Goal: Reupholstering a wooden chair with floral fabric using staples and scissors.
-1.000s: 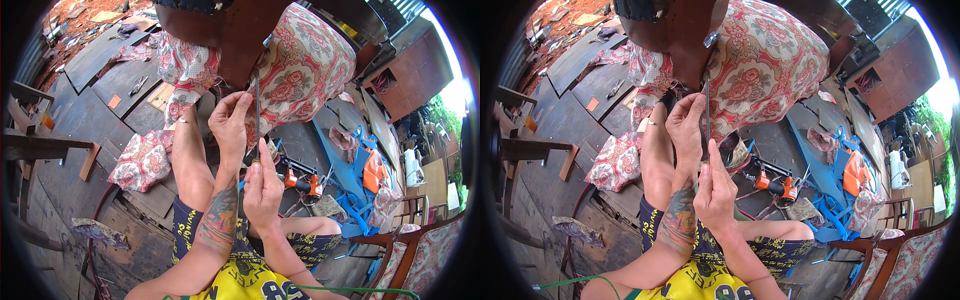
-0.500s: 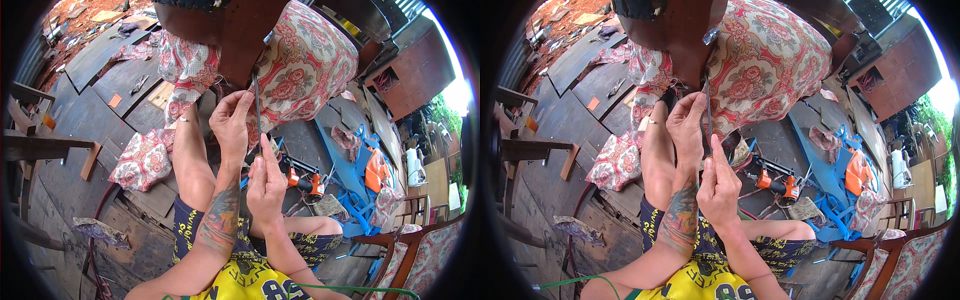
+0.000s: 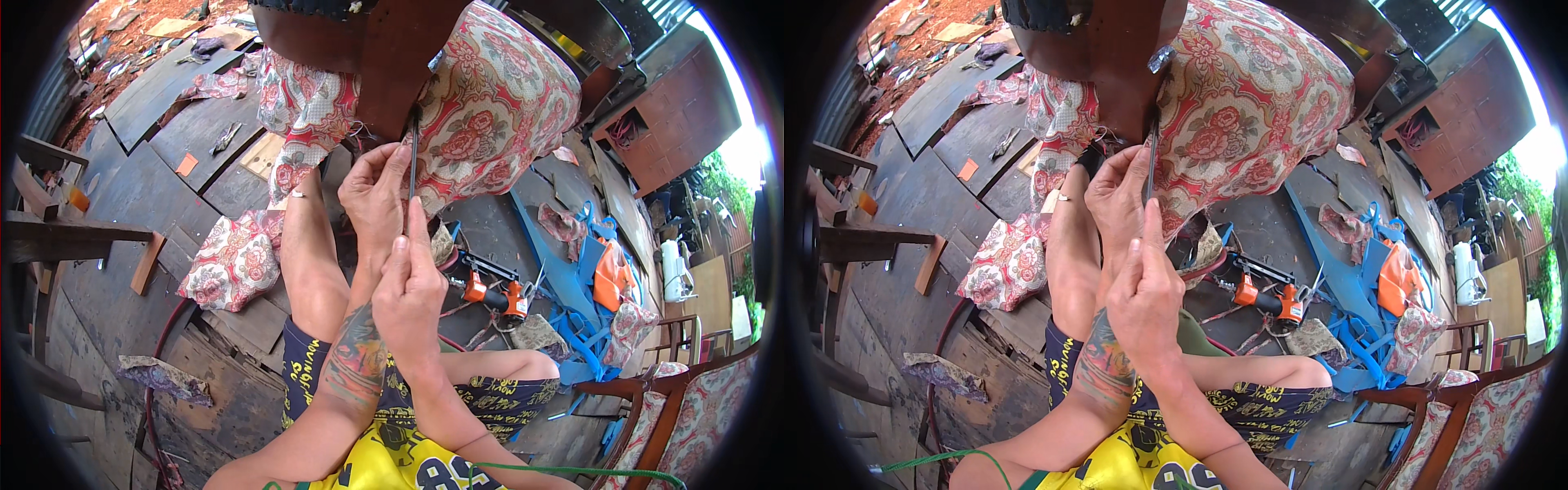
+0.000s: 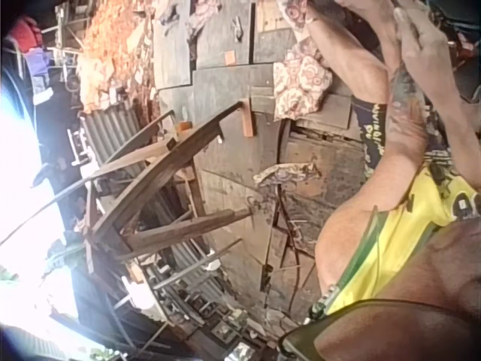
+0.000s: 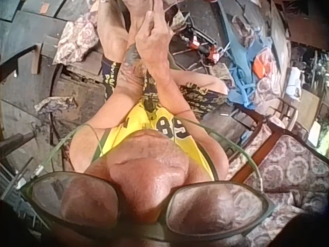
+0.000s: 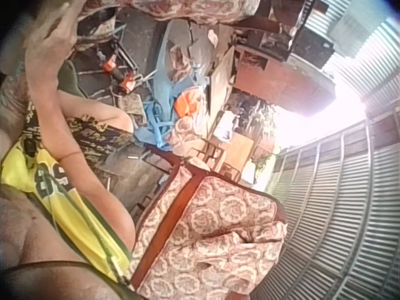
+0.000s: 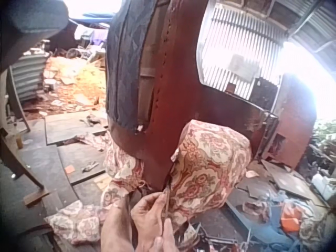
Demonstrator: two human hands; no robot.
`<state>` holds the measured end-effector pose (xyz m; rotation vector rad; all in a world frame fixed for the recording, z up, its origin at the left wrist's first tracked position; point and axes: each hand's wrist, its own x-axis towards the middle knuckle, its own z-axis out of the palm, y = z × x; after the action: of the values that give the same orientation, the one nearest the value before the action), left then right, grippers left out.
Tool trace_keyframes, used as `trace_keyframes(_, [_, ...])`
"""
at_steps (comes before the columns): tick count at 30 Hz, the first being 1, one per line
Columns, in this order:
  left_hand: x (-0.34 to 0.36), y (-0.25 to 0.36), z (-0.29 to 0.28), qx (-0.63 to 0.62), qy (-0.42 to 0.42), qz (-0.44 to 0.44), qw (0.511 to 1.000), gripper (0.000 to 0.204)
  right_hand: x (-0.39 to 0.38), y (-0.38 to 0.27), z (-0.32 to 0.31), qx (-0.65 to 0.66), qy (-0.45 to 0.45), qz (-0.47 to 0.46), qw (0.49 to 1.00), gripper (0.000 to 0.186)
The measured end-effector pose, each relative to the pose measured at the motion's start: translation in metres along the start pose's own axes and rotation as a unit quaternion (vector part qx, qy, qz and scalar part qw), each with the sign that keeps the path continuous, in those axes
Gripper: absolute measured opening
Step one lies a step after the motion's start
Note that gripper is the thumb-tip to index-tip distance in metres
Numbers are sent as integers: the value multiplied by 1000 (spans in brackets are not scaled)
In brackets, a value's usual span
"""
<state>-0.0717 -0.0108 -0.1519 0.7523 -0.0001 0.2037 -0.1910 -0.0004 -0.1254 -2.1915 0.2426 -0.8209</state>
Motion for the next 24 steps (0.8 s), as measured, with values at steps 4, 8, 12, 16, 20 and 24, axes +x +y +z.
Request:
trace_keyframes(4, [5,15,-10,-14,-13,-48,999,12,9,-17,-8,44,-79,71,993,51])
trace_keyframes(8, [-5,40,-2,-40,-30,-43,998,10,6,-4,-9,120,-85,84,986,51])
trace_keyframes(12, [-11,52,3,-50,-16,-69,996,14,6,-6,-17,172,-108,124,971,52])
trace_keyframes(16, [15,10,-22,325,69,112,937,21,6,-9,-18,224,-134,150,954,53])
trace_keyframes(20, [13,0,-15,313,129,141,930,20,5,-1,-20,218,-139,160,953,53])
trace_keyframes(24, [8,4,-1,273,53,183,943,17,6,-2,-20,240,-141,160,947,52])
